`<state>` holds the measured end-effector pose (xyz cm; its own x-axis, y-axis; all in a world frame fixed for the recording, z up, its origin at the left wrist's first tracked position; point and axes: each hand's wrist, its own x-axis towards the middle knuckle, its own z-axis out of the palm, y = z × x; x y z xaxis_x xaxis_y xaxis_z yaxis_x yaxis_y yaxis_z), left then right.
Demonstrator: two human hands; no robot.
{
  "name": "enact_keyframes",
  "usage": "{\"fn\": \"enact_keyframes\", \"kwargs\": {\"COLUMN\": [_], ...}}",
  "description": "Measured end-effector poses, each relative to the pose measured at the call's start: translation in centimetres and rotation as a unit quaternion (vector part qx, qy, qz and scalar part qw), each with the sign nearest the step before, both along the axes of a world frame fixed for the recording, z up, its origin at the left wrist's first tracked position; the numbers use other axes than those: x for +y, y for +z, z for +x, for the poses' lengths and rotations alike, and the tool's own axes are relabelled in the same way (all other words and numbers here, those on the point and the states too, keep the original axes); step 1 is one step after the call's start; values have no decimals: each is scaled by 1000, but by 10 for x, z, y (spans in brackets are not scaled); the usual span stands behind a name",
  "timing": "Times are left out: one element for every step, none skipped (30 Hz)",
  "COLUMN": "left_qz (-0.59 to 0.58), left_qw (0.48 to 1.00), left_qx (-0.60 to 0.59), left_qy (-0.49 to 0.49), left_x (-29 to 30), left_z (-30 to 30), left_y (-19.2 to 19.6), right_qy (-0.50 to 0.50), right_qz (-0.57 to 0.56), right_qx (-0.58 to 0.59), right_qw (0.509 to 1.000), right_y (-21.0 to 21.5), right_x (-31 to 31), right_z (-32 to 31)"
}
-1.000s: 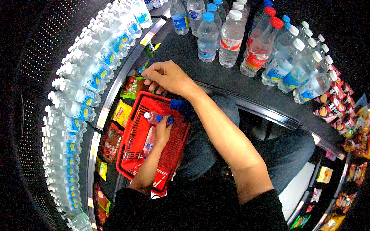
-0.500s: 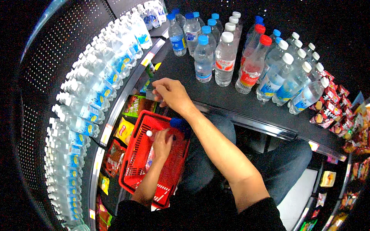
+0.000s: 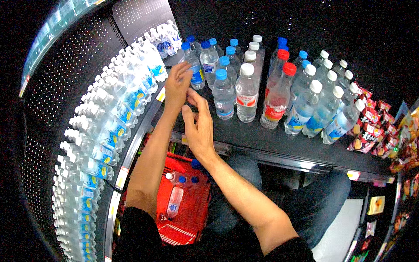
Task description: The person sits on the floor in front of a store shelf and repeatedly picks up water bottles from a red basket, placing them onto the shelf. The person also uses a blue cloth to wipe the shelf surface between placing bottles.
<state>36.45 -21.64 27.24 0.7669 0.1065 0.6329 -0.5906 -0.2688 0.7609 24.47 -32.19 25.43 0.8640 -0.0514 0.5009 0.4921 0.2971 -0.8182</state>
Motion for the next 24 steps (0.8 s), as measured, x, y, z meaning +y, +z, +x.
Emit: {"fn": "enact_keyframes", "kwargs": {"left_qz": [11,23,33,42,55,67,107,116,125,133,138,143,148,149,150,153,157,161,166,142,119,95,92,82], "left_qw": [1000,1000,999,998,996,993,988,984,979,973,972,970,968,973,976,979,978,978,978,981,984,987,987,988], "left_qx": [-7,-13,-19,-31,-43,-55,-38,-32,-27,-20,-4,13,29,36,43,51,44,36,27,13,-3,-18,-7,1], "left_qy": [8,16,20,33,56,79,106,133,161,186,191,198,199,176,153,129,126,124,125,128,130,128,131,133], "left_x": [-9,-19,-31,-43,-43,-41,-44,-47,-49,-52,-51,-46,-48,-46,-41,-39,-38,-37,-33,-20,-7,4,1,0], "left_z": [20,39,58,76,89,101,108,113,117,119,120,119,118,115,111,105,98,90,80,77,71,65,47,33], "left_y": [6,11,14,13,14,15,17,17,17,15,14,14,14,14,15,15,13,11,12,5,-2,-8,-9,-15], "right_qy": [-12,-16,-24,-31,-39,-21,-10,2,-5,-5,-4,-1,4,10,18,19,21,23,23,30,36,44,41,39], "right_qz": [-15,-2,9,20,21,44,64,84,59,60,63,66,76,86,96,90,83,76,67,59,50,46,41,35], "right_qx": [5,16,26,36,39,43,50,56,57,65,72,79,81,83,85,93,102,110,118,124,130,140,152,164], "right_qw": [1000,1000,999,999,998,998,997,995,997,996,995,995,994,993,992,991,991,991,991,990,990,988,987,985], "right_y": [0,-2,-3,-6,-5,-3,-1,1,-3,-3,-3,-3,-3,-3,-4,-5,-8,-11,-11,-11,-10,-12,-17,-21], "right_x": [-1,-1,-4,-7,-3,1,2,3,3,3,2,3,2,2,2,1,-1,-2,-1,2,7,9,6,3], "right_z": [1,2,4,7,6,4,3,3,5,6,6,5,6,6,6,7,9,10,10,9,8,8,13,18]}}
